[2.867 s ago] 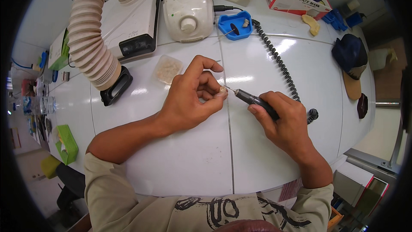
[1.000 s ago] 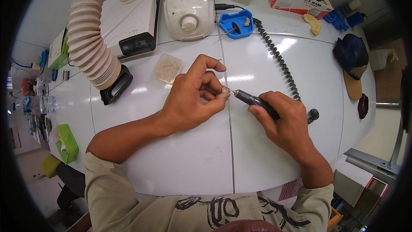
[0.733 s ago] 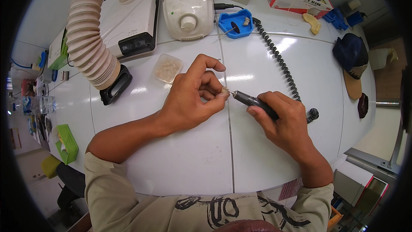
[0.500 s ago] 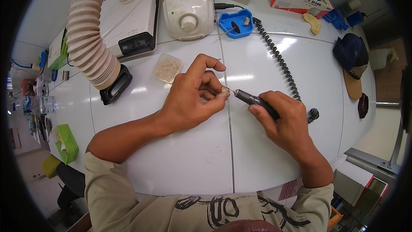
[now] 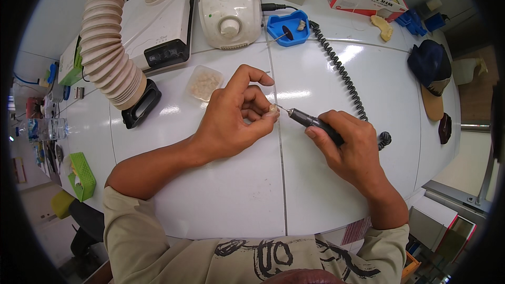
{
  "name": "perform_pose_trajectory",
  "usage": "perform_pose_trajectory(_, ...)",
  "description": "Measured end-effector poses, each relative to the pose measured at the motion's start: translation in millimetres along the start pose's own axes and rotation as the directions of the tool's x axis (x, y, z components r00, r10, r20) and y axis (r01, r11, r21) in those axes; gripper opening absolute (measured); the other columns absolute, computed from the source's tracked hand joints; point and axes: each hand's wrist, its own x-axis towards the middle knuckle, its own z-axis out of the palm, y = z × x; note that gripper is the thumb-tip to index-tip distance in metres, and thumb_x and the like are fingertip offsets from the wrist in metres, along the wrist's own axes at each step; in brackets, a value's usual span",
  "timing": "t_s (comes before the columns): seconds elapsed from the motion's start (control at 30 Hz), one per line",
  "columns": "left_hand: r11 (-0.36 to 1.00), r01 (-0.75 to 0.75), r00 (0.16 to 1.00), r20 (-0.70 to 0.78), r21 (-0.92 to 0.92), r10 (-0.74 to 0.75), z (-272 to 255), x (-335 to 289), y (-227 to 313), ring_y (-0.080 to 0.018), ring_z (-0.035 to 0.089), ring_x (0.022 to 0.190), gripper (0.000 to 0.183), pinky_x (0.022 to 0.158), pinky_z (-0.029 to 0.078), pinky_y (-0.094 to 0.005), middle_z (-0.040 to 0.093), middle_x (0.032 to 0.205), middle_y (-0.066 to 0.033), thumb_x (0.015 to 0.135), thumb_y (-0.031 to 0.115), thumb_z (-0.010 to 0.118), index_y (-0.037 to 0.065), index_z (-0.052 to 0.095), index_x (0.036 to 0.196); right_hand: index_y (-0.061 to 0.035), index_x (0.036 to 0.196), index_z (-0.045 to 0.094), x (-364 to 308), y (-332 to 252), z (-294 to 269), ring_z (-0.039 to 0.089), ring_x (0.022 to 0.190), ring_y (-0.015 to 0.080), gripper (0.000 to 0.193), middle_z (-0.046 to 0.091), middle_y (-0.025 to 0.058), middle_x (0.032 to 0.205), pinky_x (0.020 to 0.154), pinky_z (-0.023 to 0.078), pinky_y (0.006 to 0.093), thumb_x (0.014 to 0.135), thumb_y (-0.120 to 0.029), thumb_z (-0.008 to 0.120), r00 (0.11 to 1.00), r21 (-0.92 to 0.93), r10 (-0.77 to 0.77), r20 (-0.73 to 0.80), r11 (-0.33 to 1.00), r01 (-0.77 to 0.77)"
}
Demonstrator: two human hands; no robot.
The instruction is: The person uses a rotary handpiece to grind and shape a small, tooth-colored prosthetic component. They then pick up a larger dental cast model and continue to use the rotary tool to refine the surface of the teeth on the model.
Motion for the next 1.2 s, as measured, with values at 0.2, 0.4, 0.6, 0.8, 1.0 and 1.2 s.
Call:
perform_pose_trajectory(0.2,1.0,-0.002,1.0,0.001,-0.019,0.002,1,0,0,-0.0119,0.077,0.098,0.053,0.085,0.06,-0.0246,0.074,0.099,-0.0076,0.101,-0.002,0.077,0.0,0.045,0.143,-0.0058,0.096,0.076,-1,3,5,0.066,0.055,0.0233,0.033,0.07,0.0083,0.074,0.051,0.05,0.0384,0.101,-0.036,0.087,0.999,0.011,-0.03,-0.023,0.999,0.03)
perform_pose_trajectory(0.4,1.0,-0.017,1.0,0.013,0.008,0.017,0,1,0,-0.012,0.078,0.099,0.054,0.085,0.06,-0.0242,0.075,0.1,-0.0082,0.1,-0.003,0.077,0.0,0.045,0.143,-0.0061,0.096,0.076,-1,2,6,0.065,0.054,0.0223,0.033,0.07,0.0075,0.075,0.051,0.05,0.0377,0.101,-0.037,0.087,0.999,0.004,-0.038,-0.031,0.999,0.038)
perform_pose_trajectory(0.6,1.0,-0.014,1.0,0.009,0.0,0.014,0,1,0,-0.0125,0.078,0.099,0.053,0.085,0.061,-0.0243,0.076,0.101,-0.009,0.1,-0.003,0.076,0.0,0.045,0.143,-0.0056,0.097,0.076,-1,1,4,0.066,0.055,0.0231,0.033,0.069,0.0081,0.074,0.051,0.05,0.0378,0.1,-0.036,0.088,0.999,0.006,-0.038,-0.017,0.999,0.039)
perform_pose_trajectory(0.8,0.999,-0.034,0.999,0.04,-0.02,0.035,-1,0,-2,-0.0161,0.08,0.107,0.051,0.086,0.062,-0.0253,0.078,0.11,-0.0134,0.105,-0.002,0.073,0.0,0.042,0.145,-0.0044,0.099,0.078,0,7,3,0.067,0.057,0.0244,0.029,0.071,0.0097,0.076,0.053,0.052,0.0373,0.098,-0.031,0.09,0.998,0.076,-0.05,-0.042,0.996,0.053)
perform_pose_trajectory(1.0,0.996,0.013,0.998,0.069,-0.092,-0.006,-3,-1,-2,-0.0202,0.079,0.114,0.045,0.091,0.065,-0.029,0.079,0.115,-0.0162,0.111,-0.001,0.067,0.0,0.04,0.147,-0.0038,0.1,0.08,5,9,-9,0.07,0.058,0.0237,0.026,0.073,0.0105,0.078,0.054,0.052,0.0357,0.097,-0.027,0.09,0.999,0.055,-0.045,-0.024,0.997,0.046)
perform_pose_trajectory(1.2,0.997,0.011,0.994,0.111,-0.077,-0.003,-5,0,2,-0.0192,0.079,0.114,0.047,0.09,0.065,-0.0288,0.079,0.117,-0.0167,0.111,-0.002,0.066,0.001,0.04,0.15,-0.0036,0.099,0.081,6,9,-7,0.069,0.057,0.0225,0.026,0.073,0.0101,0.077,0.054,0.052,0.0359,0.096,-0.028,0.091,0.999,0.037,-0.049,0.0,0.998,0.049)
